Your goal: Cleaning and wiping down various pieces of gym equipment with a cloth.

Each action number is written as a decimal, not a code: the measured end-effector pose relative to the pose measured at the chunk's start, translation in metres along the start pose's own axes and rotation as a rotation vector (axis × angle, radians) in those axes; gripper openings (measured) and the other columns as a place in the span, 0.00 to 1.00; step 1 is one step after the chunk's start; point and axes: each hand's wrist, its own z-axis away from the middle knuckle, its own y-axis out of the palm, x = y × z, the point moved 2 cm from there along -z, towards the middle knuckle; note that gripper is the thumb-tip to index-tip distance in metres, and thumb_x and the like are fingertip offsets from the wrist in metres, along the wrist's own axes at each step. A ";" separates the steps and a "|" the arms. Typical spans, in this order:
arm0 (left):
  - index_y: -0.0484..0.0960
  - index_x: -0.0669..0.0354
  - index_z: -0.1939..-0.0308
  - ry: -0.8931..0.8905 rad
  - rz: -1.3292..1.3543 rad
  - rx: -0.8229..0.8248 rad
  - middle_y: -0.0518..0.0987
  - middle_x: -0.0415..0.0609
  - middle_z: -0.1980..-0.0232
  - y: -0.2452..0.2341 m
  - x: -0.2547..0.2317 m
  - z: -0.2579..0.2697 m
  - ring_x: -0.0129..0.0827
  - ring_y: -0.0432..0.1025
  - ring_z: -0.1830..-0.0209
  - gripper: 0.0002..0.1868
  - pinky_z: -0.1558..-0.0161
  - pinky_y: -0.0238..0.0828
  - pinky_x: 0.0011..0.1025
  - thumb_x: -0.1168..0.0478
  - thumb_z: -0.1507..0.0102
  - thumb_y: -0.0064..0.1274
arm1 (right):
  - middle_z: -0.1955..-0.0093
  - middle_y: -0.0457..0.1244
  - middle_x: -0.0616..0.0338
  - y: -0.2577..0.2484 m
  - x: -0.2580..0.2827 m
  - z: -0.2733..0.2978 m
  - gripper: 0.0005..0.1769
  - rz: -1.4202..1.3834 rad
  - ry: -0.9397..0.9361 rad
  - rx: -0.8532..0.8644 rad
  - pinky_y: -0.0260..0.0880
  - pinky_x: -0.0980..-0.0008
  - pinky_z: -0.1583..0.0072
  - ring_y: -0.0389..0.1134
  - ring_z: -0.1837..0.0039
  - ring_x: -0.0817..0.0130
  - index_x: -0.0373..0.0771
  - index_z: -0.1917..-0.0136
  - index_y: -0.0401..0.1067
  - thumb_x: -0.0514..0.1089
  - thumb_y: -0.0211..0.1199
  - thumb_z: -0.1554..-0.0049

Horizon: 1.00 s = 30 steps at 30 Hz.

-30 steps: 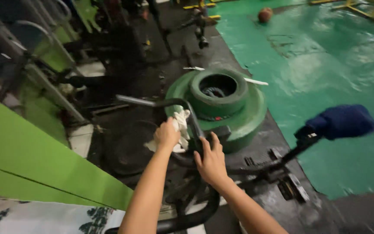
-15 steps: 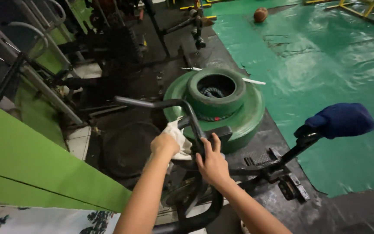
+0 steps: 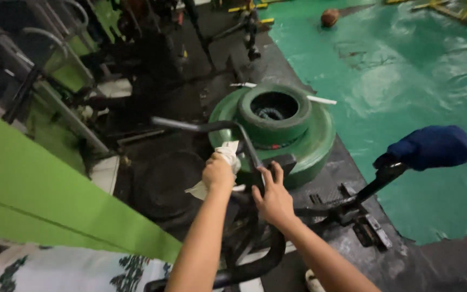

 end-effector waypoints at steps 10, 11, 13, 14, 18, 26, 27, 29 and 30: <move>0.65 0.80 0.34 -0.098 -0.280 -0.004 0.78 0.66 0.43 -0.054 -0.039 0.052 0.48 0.79 0.51 0.31 0.54 0.79 0.50 0.58 0.34 0.48 | 0.17 0.40 0.46 0.001 0.000 0.000 0.34 -0.017 0.099 0.063 0.72 0.44 0.46 0.70 0.44 0.37 0.54 0.28 0.58 0.51 0.63 0.45; 0.65 0.80 0.34 -0.093 -0.278 -0.002 0.78 0.66 0.43 -0.056 -0.037 0.043 0.48 0.79 0.51 0.31 0.54 0.79 0.50 0.58 0.34 0.48 | 0.17 0.40 0.46 0.003 0.000 0.002 0.34 -0.015 0.103 0.060 0.72 0.44 0.46 0.70 0.44 0.37 0.54 0.28 0.58 0.51 0.63 0.45; 0.75 0.71 0.40 0.080 -0.170 -0.109 0.83 0.64 0.51 -0.063 -0.042 0.022 0.49 0.81 0.56 0.17 0.55 0.80 0.42 0.63 0.28 0.47 | 0.18 0.41 0.45 0.001 -0.001 0.001 0.34 0.004 0.079 0.040 0.71 0.43 0.47 0.69 0.44 0.35 0.54 0.27 0.58 0.51 0.63 0.45; 0.75 0.71 0.40 0.091 -0.163 -0.114 0.83 0.64 0.51 -0.062 -0.040 0.013 0.49 0.81 0.56 0.17 0.55 0.80 0.42 0.63 0.28 0.47 | 0.18 0.41 0.45 0.001 -0.002 -0.002 0.34 0.009 0.081 0.027 0.71 0.43 0.47 0.69 0.44 0.35 0.54 0.27 0.58 0.51 0.63 0.45; 0.85 0.60 0.54 0.224 -0.032 0.118 0.84 0.59 0.53 -0.086 -0.040 -0.013 0.52 0.80 0.53 0.14 0.52 0.78 0.46 0.57 0.40 0.57 | 0.18 0.41 0.48 -0.002 0.004 -0.001 0.34 0.011 0.103 0.039 0.72 0.45 0.48 0.70 0.45 0.37 0.55 0.29 0.58 0.51 0.64 0.47; 0.78 0.57 0.42 0.081 0.089 0.227 0.82 0.60 0.48 -0.105 -0.035 0.026 0.57 0.77 0.47 0.32 0.46 0.74 0.49 0.44 0.44 0.64 | 0.19 0.42 0.49 -0.005 0.005 0.000 0.35 -0.021 0.080 0.032 0.72 0.46 0.47 0.69 0.44 0.38 0.56 0.30 0.59 0.49 0.65 0.49; 0.73 0.59 0.37 0.117 -0.017 0.055 0.81 0.63 0.44 -0.071 -0.026 0.025 0.57 0.78 0.47 0.29 0.47 0.76 0.48 0.52 0.39 0.59 | 0.19 0.42 0.49 -0.005 0.004 0.001 0.34 -0.021 0.080 0.042 0.72 0.46 0.47 0.69 0.43 0.38 0.55 0.29 0.59 0.50 0.65 0.48; 0.69 0.61 0.32 0.139 -0.122 -0.127 0.79 0.66 0.41 -0.054 -0.022 0.032 0.57 0.79 0.46 0.26 0.48 0.78 0.47 0.59 0.33 0.55 | 0.19 0.42 0.49 -0.003 0.001 -0.004 0.34 -0.025 0.066 0.057 0.71 0.46 0.47 0.69 0.43 0.38 0.55 0.29 0.59 0.50 0.65 0.48; 0.62 0.67 0.31 0.154 -0.148 -0.095 0.76 0.70 0.41 -0.070 -0.026 0.043 0.59 0.76 0.44 0.37 0.42 0.71 0.50 0.58 0.41 0.58 | 0.19 0.42 0.48 -0.002 0.000 -0.004 0.35 -0.039 0.046 0.025 0.71 0.46 0.46 0.68 0.41 0.37 0.54 0.30 0.59 0.49 0.66 0.49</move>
